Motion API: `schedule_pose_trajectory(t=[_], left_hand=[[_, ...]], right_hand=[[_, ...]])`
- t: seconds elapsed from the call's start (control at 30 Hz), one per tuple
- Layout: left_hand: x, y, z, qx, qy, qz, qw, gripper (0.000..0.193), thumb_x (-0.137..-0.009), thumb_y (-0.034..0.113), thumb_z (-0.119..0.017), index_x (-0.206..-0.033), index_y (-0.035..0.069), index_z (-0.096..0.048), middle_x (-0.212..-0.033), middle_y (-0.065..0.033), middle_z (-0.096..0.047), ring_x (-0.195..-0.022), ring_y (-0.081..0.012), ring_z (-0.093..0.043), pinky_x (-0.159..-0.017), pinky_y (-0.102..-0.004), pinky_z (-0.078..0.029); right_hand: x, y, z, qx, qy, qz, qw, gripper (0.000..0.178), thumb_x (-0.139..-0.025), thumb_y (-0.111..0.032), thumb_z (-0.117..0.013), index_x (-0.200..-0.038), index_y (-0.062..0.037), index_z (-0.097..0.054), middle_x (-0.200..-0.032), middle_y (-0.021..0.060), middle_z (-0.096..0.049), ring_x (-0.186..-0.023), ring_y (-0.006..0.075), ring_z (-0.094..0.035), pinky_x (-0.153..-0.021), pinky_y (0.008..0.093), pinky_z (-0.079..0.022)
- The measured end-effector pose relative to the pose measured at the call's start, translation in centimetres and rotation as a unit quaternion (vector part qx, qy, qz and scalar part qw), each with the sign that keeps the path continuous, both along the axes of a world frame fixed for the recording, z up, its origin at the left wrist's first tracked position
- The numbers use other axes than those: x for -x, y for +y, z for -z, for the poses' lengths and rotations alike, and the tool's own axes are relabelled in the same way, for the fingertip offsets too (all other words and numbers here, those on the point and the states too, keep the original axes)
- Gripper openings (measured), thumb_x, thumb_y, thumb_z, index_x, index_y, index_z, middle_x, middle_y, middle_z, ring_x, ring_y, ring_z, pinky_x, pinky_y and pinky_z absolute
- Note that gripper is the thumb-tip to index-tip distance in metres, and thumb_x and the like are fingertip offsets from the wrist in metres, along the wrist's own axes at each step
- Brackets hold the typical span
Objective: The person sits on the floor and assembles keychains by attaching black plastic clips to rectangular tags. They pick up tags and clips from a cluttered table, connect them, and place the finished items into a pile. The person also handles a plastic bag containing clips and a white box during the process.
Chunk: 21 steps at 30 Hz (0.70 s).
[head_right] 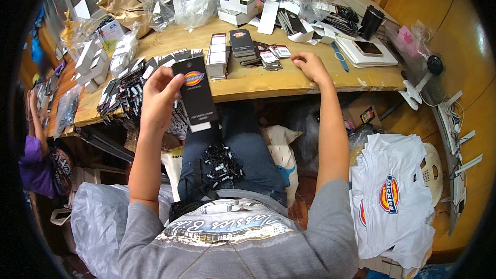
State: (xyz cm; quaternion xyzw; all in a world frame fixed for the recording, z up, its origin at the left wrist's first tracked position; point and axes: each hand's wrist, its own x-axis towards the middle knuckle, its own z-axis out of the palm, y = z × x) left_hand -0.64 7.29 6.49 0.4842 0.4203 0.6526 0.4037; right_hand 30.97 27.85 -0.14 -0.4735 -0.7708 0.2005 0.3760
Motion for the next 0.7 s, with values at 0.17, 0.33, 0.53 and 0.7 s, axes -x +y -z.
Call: schedule_pose_trajectory(t=[0.17, 0.33, 0.53, 0.7], left_hand=[[0.2, -2.2, 1.5, 0.002, -0.045, 0.020, 0.999, 0.015, -0.074, 0.011, -0.060, -0.069, 0.008, -0.046, -0.065, 0.0043, -0.049, -0.056, -0.0015, -0.040, -0.049, -0.0156, -0.030], [-0.9, -2.5, 2.6, 0.008, -0.085, 0.061, 0.995, 0.014, -0.076, 0.008, -0.057, -0.071, 0.008, -0.044, -0.067, 0.0033, -0.050, -0.056, -0.0010, -0.041, -0.049, -0.0148, -0.030], [-0.8, -3.5, 5.0, 0.056, -0.089, 0.036, 0.994, 0.018, -0.078, 0.011, -0.055, -0.070, 0.010, -0.039, -0.061, 0.0057, -0.043, -0.049, -0.0008, -0.032, -0.042, -0.0158, -0.023], [-1.2, -3.7, 6.0, 0.078, -0.095, 0.043, 0.991, 0.016, -0.080, 0.010, -0.051, -0.078, 0.009, -0.036, -0.062, 0.0045, -0.044, -0.050, -0.0007, -0.033, -0.043, -0.0166, -0.024]], right_hand=[[-1.7, 2.6, 0.4, 0.004, 0.011, 0.141, 0.990, 0.020, -0.069, -0.010, -0.055, -0.087, -0.0034, -0.060, -0.088, 0.0173, -0.058, -0.080, 0.0264, -0.057, -0.069, 0.0310, -0.043], [1.8, 7.2, -0.2, -0.069, -0.067, -0.006, 0.995, 0.025, -0.067, -0.016, -0.063, -0.085, 0.0010, -0.059, -0.086, 0.0172, -0.059, -0.074, 0.0253, -0.058, -0.066, 0.0322, -0.044], [3.8, 7.6, -0.8, 0.104, -0.044, 0.028, 0.993, 0.032, -0.055, -0.006, -0.073, -0.080, -0.0002, -0.054, -0.064, 0.0056, -0.054, -0.054, 0.0116, -0.051, -0.046, 0.0229, -0.041], [2.9, 3.2, -3.1, 0.074, 0.209, 0.074, 0.972, 0.016, -0.062, -0.001, -0.066, -0.075, -0.0018, -0.056, -0.064, 0.0063, -0.056, -0.047, 0.0081, -0.049, -0.042, 0.0185, -0.040]])
